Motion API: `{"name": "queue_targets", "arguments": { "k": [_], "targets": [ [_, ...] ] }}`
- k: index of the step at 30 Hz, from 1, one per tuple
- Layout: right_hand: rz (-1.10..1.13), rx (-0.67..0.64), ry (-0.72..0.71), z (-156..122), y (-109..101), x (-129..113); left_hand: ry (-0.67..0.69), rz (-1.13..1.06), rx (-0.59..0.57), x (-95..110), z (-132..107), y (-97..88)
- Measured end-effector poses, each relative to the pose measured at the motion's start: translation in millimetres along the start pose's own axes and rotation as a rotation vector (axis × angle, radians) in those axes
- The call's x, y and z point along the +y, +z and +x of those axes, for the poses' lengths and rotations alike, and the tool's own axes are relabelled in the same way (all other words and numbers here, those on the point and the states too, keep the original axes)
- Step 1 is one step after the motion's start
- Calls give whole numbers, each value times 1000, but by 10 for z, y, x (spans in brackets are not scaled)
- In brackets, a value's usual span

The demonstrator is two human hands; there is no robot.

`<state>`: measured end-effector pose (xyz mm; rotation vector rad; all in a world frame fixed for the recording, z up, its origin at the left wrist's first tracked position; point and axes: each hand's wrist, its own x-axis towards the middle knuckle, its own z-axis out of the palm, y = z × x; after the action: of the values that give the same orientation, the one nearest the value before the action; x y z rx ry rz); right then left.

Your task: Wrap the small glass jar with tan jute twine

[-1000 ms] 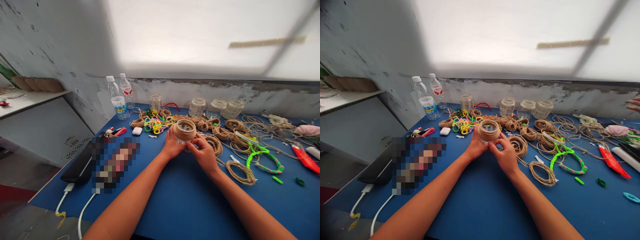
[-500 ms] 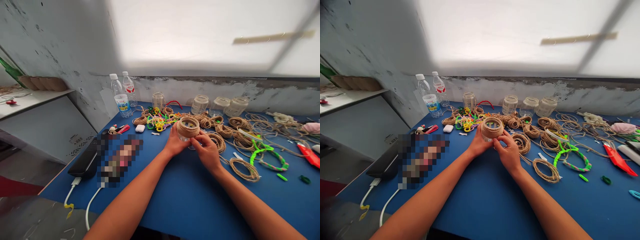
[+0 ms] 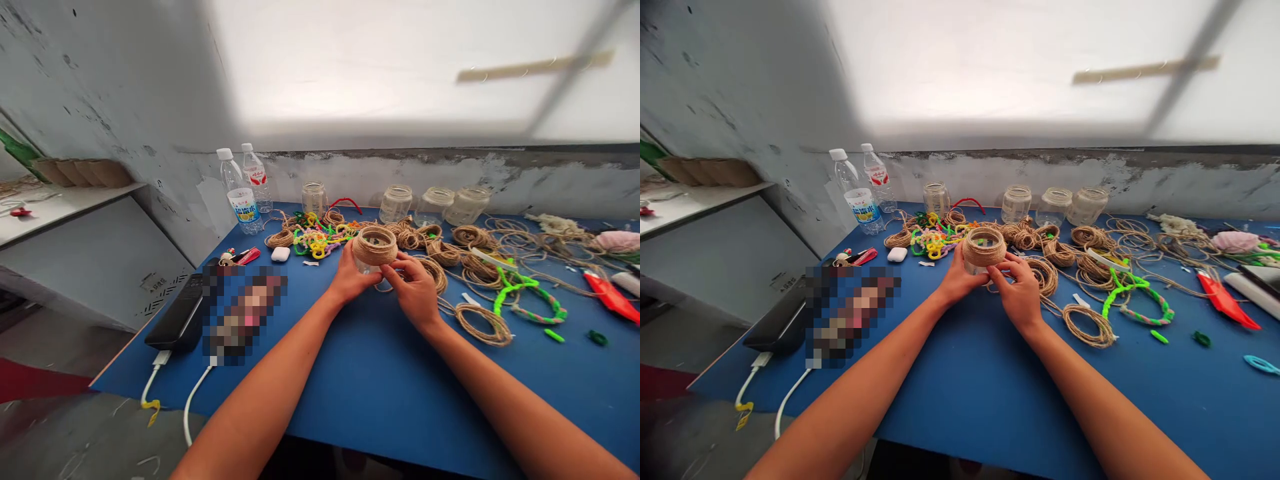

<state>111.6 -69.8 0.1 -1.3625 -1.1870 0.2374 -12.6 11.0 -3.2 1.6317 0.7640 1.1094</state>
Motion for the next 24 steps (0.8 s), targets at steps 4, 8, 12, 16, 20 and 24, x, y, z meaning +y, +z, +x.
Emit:
{"name": "queue_targets", "arguments": {
  "k": [4, 8, 12, 16, 20, 24],
  "targets": [
    [19, 7, 16, 8, -4, -19, -4, -22, -42, 25, -8, 13],
    [24, 20, 17, 6, -2, -3, -28, -98, -91, 58, -22, 12],
    [47, 14, 33, 8, -5, 14, -15, -150, -121, 114, -42, 4],
    [15, 20, 20, 15, -6, 13, -11, -141, -118, 146, -55, 11],
    [15, 21, 19, 21, -6, -3, 13, -23, -46, 120, -61, 38],
    [65, 0, 43, 21, -11, -11, 71, 204, 89, 80, -97, 85]
  ]
}}
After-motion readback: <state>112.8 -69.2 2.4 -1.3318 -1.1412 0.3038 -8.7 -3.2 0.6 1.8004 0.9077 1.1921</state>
